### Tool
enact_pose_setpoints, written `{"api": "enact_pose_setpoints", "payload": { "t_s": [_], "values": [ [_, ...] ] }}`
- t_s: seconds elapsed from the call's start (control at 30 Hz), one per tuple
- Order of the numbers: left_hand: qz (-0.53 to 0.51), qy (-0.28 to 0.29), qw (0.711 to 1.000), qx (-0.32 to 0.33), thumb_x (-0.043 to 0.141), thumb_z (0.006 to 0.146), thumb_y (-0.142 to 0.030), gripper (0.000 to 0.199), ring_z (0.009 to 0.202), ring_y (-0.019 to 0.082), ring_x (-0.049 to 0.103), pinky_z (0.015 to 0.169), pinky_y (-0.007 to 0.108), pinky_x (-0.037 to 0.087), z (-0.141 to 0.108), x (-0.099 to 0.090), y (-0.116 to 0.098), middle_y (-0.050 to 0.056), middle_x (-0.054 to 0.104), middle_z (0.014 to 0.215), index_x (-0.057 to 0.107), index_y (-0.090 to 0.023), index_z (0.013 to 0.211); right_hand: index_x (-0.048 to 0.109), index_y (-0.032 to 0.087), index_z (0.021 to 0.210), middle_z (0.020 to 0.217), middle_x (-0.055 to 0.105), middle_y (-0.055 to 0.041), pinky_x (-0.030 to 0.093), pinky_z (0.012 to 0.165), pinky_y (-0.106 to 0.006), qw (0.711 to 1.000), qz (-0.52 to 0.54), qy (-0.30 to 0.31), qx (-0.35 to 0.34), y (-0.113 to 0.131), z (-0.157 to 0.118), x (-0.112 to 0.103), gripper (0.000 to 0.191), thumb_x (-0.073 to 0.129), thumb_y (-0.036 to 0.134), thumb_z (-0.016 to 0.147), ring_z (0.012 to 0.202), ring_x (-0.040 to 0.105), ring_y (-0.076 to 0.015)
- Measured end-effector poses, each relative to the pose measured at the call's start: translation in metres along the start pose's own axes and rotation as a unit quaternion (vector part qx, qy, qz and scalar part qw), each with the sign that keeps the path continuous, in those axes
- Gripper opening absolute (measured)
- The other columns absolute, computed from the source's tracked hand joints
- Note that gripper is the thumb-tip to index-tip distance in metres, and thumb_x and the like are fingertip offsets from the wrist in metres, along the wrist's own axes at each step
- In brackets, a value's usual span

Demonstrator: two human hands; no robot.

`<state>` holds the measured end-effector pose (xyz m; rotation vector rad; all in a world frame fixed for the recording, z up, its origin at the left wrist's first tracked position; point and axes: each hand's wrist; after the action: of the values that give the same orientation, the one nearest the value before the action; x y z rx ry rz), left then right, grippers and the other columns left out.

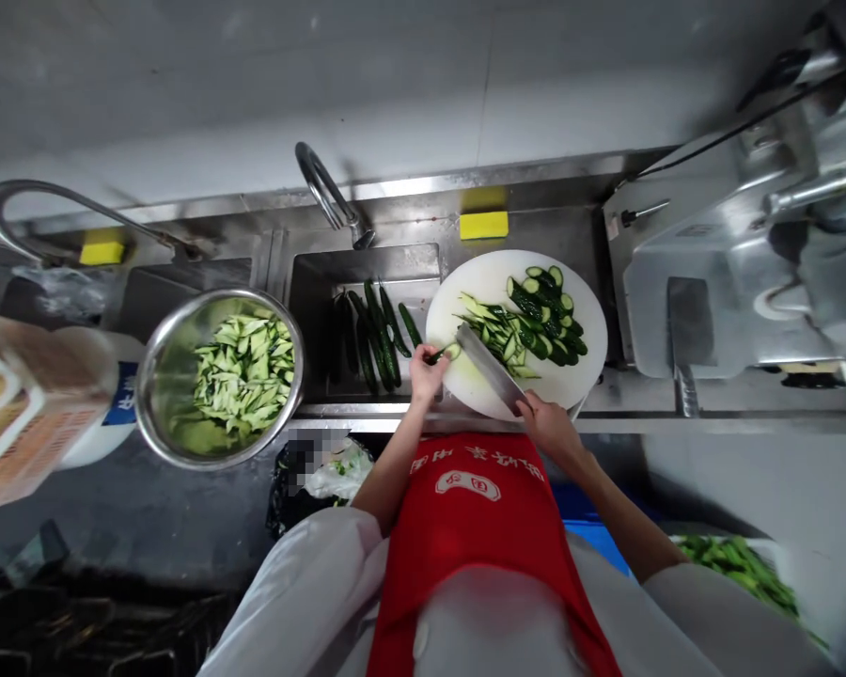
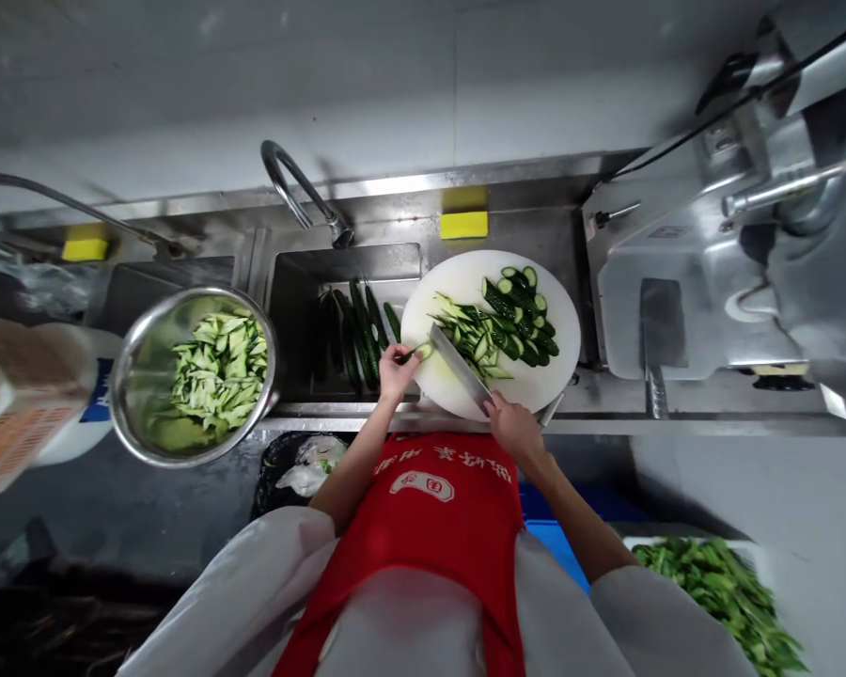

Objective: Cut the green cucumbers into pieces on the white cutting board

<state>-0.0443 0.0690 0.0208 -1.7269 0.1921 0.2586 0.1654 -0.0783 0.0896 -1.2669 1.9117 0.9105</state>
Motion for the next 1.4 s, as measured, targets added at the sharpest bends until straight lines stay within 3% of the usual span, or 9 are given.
{"api": "enact_pose_setpoints", "payload": {
  "t_s": [0.13,0.33,0.43,0.53,0.73,0.97,1.1,1.2,1.4],
  "values": [
    [0.120,-0.001,0.992,0.048,0.073,0.075,-0.036,0.028,0.068,0.011,0.053,0.070,0.027,0.048,-0.007,0.006,0.005,0.001,0.054,0.079,0.053,-0.018,0.070,0.055,0.019,0.118,0.086,0.072,-0.0101,0.036,0.067,-0.027,1.000,-0.022,0.022,0.003,0.022,-0.008,-0.001,0.040,0.023,0.037,0.104,0.079,0.069,-0.0212],
    [0.071,0.073,0.992,-0.069,0.062,0.085,-0.050,0.034,0.052,0.013,0.055,0.053,0.026,0.045,-0.021,-0.004,0.007,-0.003,0.053,0.064,0.047,-0.020,0.079,0.055,0.020,0.117,0.090,0.072,-0.0102,0.037,0.068,-0.027,0.999,-0.008,0.033,0.001,0.022,-0.009,-0.003,0.039,0.023,0.039,0.104,0.081,0.069,-0.0211],
    [0.216,0.104,0.966,0.100,0.059,0.090,-0.040,0.022,0.086,0.021,0.064,0.079,0.035,0.051,-0.026,-0.017,0.000,0.007,0.063,0.091,0.057,-0.019,0.095,0.054,0.020,0.120,0.090,0.073,-0.0099,0.036,0.067,-0.027,1.000,0.003,0.027,0.000,0.016,-0.008,-0.001,0.040,0.024,0.039,0.103,0.082,0.069,-0.0219],
    [0.311,0.254,0.870,0.287,0.052,0.094,-0.028,0.022,0.125,0.025,0.048,0.104,0.043,0.040,-0.015,-0.032,-0.008,0.010,0.056,0.124,0.062,-0.022,0.112,0.053,0.019,0.123,0.090,0.073,-0.0101,0.035,0.067,-0.027,1.000,0.005,0.019,0.003,0.014,-0.008,0.002,0.040,0.024,0.039,0.103,0.082,0.069,-0.0226],
    [0.373,0.357,0.786,0.339,0.060,0.091,-0.032,0.026,0.131,0.029,0.041,0.106,0.047,0.037,0.013,-0.035,-0.016,0.011,0.053,0.130,0.064,-0.025,0.115,0.053,0.019,0.123,0.090,0.073,-0.0096,0.035,0.067,-0.027,1.000,0.004,0.021,0.010,0.014,-0.008,0.003,0.040,0.025,0.040,0.103,0.082,0.068,-0.0222],
    [0.302,0.133,0.931,0.155,0.068,0.084,-0.045,0.029,0.077,0.018,0.058,0.071,0.030,0.050,-0.011,-0.009,0.005,0.006,0.056,0.086,0.058,-0.018,0.080,0.052,0.019,0.125,0.091,0.072,-0.0102,0.038,0.069,-0.027,0.999,0.003,0.030,0.016,0.018,-0.009,0.003,0.040,0.024,0.039,0.103,0.083,0.068,-0.0217],
    [0.132,0.108,0.985,0.039,0.062,0.088,-0.044,0.029,0.056,0.010,0.057,0.052,0.022,0.046,-0.033,0.008,0.020,0.002,0.055,0.084,0.055,-0.017,0.080,0.052,0.018,0.121,0.093,0.072,-0.0107,0.039,0.071,-0.027,0.999,0.004,0.036,-0.007,0.026,-0.016,0.005,0.039,0.022,0.036,0.103,0.086,0.069,-0.0216],
    [0.104,0.099,0.989,0.023,0.059,0.089,-0.043,0.026,0.058,0.010,0.059,0.052,0.022,0.048,-0.041,0.010,0.022,0.003,0.058,0.088,0.058,-0.017,0.090,0.052,0.019,0.116,0.094,0.072,-0.0106,0.040,0.071,-0.028,0.999,0.002,0.038,-0.024,0.030,-0.020,0.007,0.036,0.022,0.034,0.103,0.087,0.070,-0.0223],
    [0.235,0.208,0.919,0.239,0.043,0.099,-0.029,0.026,0.098,0.018,0.058,0.091,0.033,0.051,-0.040,-0.002,0.016,0.009,0.061,0.101,0.067,-0.019,0.098,0.047,0.013,0.125,0.098,0.071,-0.0159,0.042,0.074,-0.029,0.996,-0.036,0.075,-0.033,0.030,-0.018,0.007,0.032,0.026,0.022,0.101,0.091,0.069,-0.0237]
  ]
}}
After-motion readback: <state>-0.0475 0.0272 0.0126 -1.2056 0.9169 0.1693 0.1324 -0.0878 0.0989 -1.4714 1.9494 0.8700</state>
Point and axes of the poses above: each hand's wrist, its own z-axis towards the middle knuckle, its own x-axis out of the palm, y = z × x
